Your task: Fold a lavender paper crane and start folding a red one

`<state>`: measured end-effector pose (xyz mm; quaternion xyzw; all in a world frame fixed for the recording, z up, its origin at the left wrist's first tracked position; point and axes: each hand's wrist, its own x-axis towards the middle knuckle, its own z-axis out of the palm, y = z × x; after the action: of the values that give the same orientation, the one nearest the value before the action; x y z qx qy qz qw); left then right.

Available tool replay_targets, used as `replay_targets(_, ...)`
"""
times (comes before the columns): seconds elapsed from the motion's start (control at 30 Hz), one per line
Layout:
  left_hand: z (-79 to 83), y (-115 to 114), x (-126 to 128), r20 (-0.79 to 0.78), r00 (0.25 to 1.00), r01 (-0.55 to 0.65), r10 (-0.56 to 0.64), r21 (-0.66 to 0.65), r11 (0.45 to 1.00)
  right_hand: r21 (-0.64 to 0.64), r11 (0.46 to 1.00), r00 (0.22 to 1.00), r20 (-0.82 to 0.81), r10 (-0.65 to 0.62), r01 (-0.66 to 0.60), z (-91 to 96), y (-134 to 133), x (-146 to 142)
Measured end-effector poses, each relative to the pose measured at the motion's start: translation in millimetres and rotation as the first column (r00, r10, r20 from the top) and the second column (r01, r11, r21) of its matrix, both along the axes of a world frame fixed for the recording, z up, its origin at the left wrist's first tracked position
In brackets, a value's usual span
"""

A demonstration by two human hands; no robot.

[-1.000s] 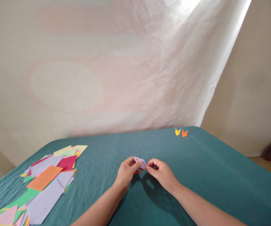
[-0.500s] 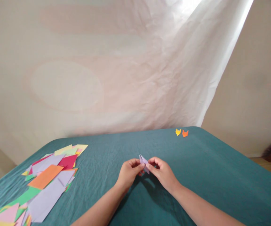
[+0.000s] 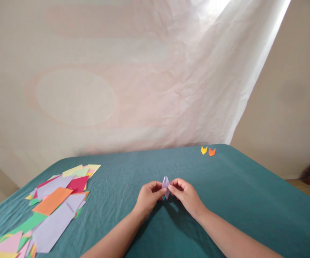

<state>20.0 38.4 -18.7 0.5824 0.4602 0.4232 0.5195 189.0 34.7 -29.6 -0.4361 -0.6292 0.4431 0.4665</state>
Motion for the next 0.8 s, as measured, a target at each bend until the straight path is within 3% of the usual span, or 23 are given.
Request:
replay_targets(0.27, 0.4, -4, 0, -0.231, 0.972, -0.010, 0.042, 0.136, 0.991, 0.015, 0.999, 0.999, 0.006, 0.046, -0.046, -0.2, 1, -1)
replay_targets(0.5, -0.5, -7, 5, -0.197, 0.979, 0.059, -0.047, 0.054, 0.997, -0.010, 0.999, 0.997, -0.077, 0.032, -0.033, 3.1, 1, -1)
replay_targets(0.6, 0.9, -9, 6, -0.190, 0.981, 0.043, -0.029, 0.071, 0.997, -0.022, 0.998, 0.996, -0.076, 0.055, -0.057, 1.1, 0, -2)
replay_targets(0.8, -2.6, -12, 8, -0.221, 0.974, 0.071, -0.046, 0.105, 0.992, -0.014, 1.000, 0.998, -0.058, -0.016, 0.015, -0.9, 2, -2)
